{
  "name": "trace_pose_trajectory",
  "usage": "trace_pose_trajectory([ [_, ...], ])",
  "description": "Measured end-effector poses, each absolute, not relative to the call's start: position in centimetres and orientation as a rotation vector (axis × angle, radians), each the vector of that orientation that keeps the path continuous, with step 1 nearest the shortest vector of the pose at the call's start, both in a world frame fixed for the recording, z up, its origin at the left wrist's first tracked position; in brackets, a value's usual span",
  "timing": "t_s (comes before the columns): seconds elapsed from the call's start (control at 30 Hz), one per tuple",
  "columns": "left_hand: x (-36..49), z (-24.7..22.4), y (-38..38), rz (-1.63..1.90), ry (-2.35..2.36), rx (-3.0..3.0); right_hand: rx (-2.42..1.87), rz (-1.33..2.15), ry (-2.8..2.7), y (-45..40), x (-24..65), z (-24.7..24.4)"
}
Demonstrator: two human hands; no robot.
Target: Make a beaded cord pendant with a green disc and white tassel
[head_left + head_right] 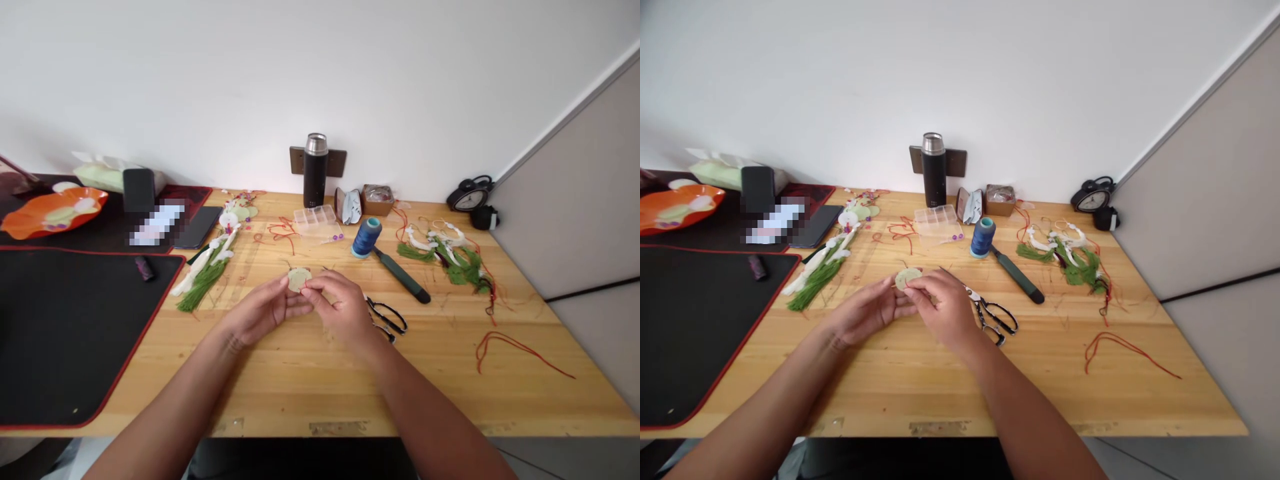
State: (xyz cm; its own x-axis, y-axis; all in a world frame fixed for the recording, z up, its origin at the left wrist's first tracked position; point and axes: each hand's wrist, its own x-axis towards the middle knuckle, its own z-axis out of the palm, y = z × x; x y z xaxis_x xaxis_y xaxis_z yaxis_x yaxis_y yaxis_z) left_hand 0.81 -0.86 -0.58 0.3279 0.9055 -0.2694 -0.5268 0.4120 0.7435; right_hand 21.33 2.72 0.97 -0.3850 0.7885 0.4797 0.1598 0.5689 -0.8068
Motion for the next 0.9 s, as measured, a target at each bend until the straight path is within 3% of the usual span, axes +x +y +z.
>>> trace_pose_trajectory([
  [0.43,0.1,-0.8,0.2,1.183,0.954,0.438,-0.772,0.692,-2.203,3.4,21.4,-1.6],
  [0.9,-1.6,0.0,1.1,1.293,1.211,0.355,-0.811,0.816,-2.214,3.9,21.3,-2.4],
])
